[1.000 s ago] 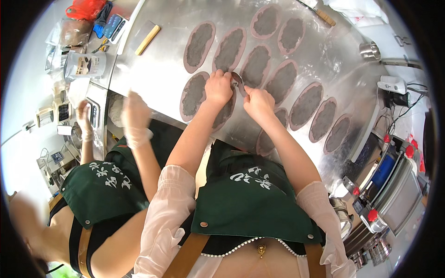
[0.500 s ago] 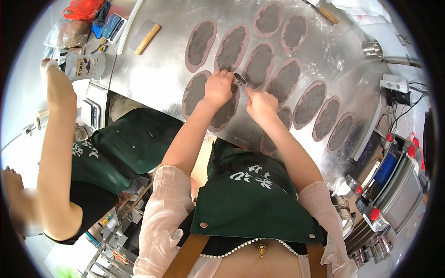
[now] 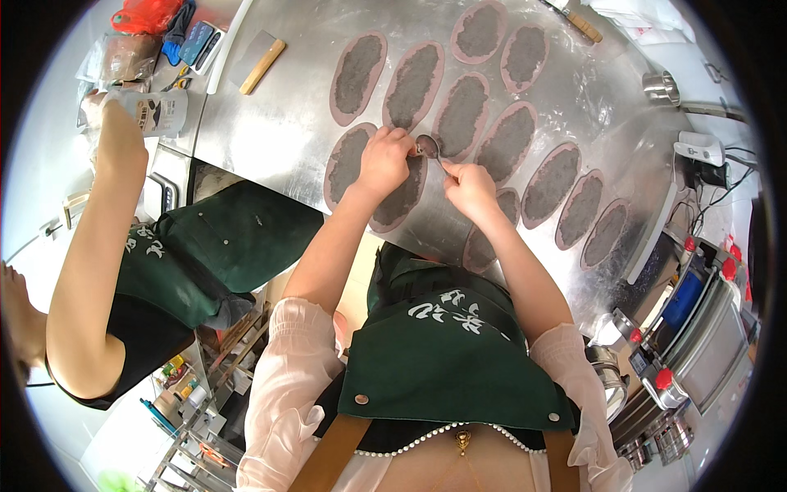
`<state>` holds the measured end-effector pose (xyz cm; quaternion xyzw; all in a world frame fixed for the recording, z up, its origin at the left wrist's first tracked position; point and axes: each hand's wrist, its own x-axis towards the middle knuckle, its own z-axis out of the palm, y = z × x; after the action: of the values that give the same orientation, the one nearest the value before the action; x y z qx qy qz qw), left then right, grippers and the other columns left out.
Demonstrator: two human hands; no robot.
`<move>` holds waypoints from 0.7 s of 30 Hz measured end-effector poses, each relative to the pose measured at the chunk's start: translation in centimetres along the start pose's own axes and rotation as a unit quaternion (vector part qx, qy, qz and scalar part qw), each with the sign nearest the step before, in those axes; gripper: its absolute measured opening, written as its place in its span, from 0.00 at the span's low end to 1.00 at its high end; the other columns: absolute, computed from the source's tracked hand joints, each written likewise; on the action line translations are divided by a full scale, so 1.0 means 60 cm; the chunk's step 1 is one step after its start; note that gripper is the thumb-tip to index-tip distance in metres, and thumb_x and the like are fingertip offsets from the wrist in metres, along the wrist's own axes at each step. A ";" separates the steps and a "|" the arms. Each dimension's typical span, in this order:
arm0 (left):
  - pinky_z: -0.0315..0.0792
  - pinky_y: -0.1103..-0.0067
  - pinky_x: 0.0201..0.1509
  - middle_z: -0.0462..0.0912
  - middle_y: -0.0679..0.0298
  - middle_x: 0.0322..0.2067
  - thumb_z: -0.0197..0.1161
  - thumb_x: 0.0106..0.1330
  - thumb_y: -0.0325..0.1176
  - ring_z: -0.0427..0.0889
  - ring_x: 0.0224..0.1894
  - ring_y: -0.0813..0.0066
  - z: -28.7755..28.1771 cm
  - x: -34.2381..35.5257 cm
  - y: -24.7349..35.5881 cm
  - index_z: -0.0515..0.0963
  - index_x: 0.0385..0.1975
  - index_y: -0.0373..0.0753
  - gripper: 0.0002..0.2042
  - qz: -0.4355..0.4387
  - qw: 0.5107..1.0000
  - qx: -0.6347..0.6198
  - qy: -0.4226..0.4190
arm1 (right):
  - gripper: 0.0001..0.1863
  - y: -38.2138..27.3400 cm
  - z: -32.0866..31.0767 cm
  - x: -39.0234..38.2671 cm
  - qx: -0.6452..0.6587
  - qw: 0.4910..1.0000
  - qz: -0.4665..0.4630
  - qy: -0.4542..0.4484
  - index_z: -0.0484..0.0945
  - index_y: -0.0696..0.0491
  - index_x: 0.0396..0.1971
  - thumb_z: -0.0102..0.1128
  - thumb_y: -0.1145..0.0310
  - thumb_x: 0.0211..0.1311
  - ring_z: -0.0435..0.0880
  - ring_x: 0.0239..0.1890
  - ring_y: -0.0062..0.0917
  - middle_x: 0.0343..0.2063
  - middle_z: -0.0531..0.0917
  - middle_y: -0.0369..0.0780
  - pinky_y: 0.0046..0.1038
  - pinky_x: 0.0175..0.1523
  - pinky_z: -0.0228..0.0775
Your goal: Spreading paste filling and adding walnuts to dough rounds on a stainless steel table.
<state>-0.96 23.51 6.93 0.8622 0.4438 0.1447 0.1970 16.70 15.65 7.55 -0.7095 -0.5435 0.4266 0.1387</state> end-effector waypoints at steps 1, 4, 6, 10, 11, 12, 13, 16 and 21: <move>0.69 0.71 0.43 0.77 0.64 0.29 0.54 0.47 0.21 0.74 0.37 0.61 0.000 -0.001 -0.001 0.78 0.22 0.42 0.07 0.004 1.000 -0.006 0.005 | 0.22 0.007 -0.001 0.005 0.043 0.999 0.011 -0.018 0.78 0.49 0.49 0.54 0.70 0.51 0.83 0.27 0.33 0.25 0.83 0.46 0.34 0.34 0.73; 0.69 0.70 0.43 0.77 0.64 0.29 0.53 0.47 0.20 0.73 0.36 0.60 -0.002 -0.007 -0.001 0.78 0.22 0.42 0.08 0.011 1.000 -0.021 0.020 | 0.22 0.014 -0.023 0.016 0.219 0.965 0.092 -0.111 0.76 0.53 0.51 0.53 0.74 0.54 0.80 0.23 0.22 0.22 0.82 0.41 0.25 0.28 0.70; 0.69 0.70 0.43 0.77 0.63 0.29 0.53 0.47 0.20 0.73 0.36 0.60 -0.004 -0.012 0.001 0.78 0.22 0.42 0.09 0.011 0.999 -0.025 0.032 | 0.21 0.003 -0.040 0.012 0.263 0.952 0.116 -0.109 0.75 0.56 0.51 0.52 0.75 0.56 0.77 0.21 0.17 0.20 0.81 0.38 0.20 0.26 0.67; 0.69 0.69 0.44 0.77 0.61 0.30 0.52 0.48 0.18 0.74 0.37 0.58 -0.006 -0.017 0.002 0.78 0.26 0.39 0.10 -0.012 0.997 -0.035 0.063 | 0.19 0.008 -0.050 0.003 0.302 0.944 0.108 -0.081 0.75 0.57 0.51 0.50 0.75 0.59 0.76 0.22 0.15 0.19 0.80 0.35 0.20 0.25 0.66; 0.70 0.68 0.44 0.77 0.60 0.31 0.52 0.48 0.18 0.74 0.37 0.57 -0.007 -0.014 0.002 0.78 0.28 0.38 0.11 -0.024 0.995 -0.043 0.085 | 0.19 0.009 -0.048 -0.003 0.289 0.952 0.077 -0.067 0.75 0.57 0.51 0.51 0.75 0.58 0.74 0.20 0.14 0.19 0.79 0.35 0.20 0.24 0.65; 0.70 0.68 0.44 0.77 0.59 0.31 0.52 0.49 0.17 0.74 0.38 0.56 -0.007 -0.011 0.002 0.78 0.29 0.37 0.11 -0.035 0.993 -0.051 0.104 | 0.20 0.014 -0.044 -0.013 0.277 0.958 0.049 -0.051 0.75 0.56 0.51 0.52 0.75 0.57 0.72 0.18 0.14 0.18 0.79 0.35 0.20 0.23 0.64; 0.70 0.68 0.44 0.77 0.58 0.32 0.52 0.50 0.17 0.75 0.38 0.56 -0.011 -0.013 0.002 0.78 0.30 0.36 0.11 -0.058 0.990 -0.055 0.117 | 0.20 0.017 -0.038 -0.024 0.265 0.963 0.021 -0.037 0.75 0.55 0.52 0.53 0.75 0.57 0.70 0.16 0.14 0.18 0.79 0.35 0.19 0.22 0.63; 0.71 0.69 0.42 0.78 0.56 0.31 0.50 0.54 0.16 0.77 0.37 0.56 -0.027 -0.033 0.004 0.77 0.33 0.34 0.10 -0.118 0.977 -0.074 0.163 | 0.21 0.008 -0.019 -0.062 0.096 0.994 -0.060 0.004 0.77 0.54 0.50 0.54 0.74 0.53 0.79 0.18 0.29 0.20 0.81 0.42 0.29 0.27 0.69; 0.70 0.68 0.40 0.76 0.56 0.30 0.50 0.55 0.17 0.76 0.35 0.55 -0.009 -0.124 0.019 0.76 0.33 0.35 0.10 -0.198 0.948 -0.134 0.210 | 0.21 0.011 0.039 -0.073 -0.080 0.961 -0.218 0.147 0.80 0.54 0.44 0.58 0.74 0.44 0.79 0.19 0.34 0.19 0.80 0.41 0.35 0.27 0.70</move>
<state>-4.58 16.87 7.39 0.6724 0.6135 0.3388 0.2382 15.15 10.86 7.70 -0.6376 -0.6907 0.2321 0.2501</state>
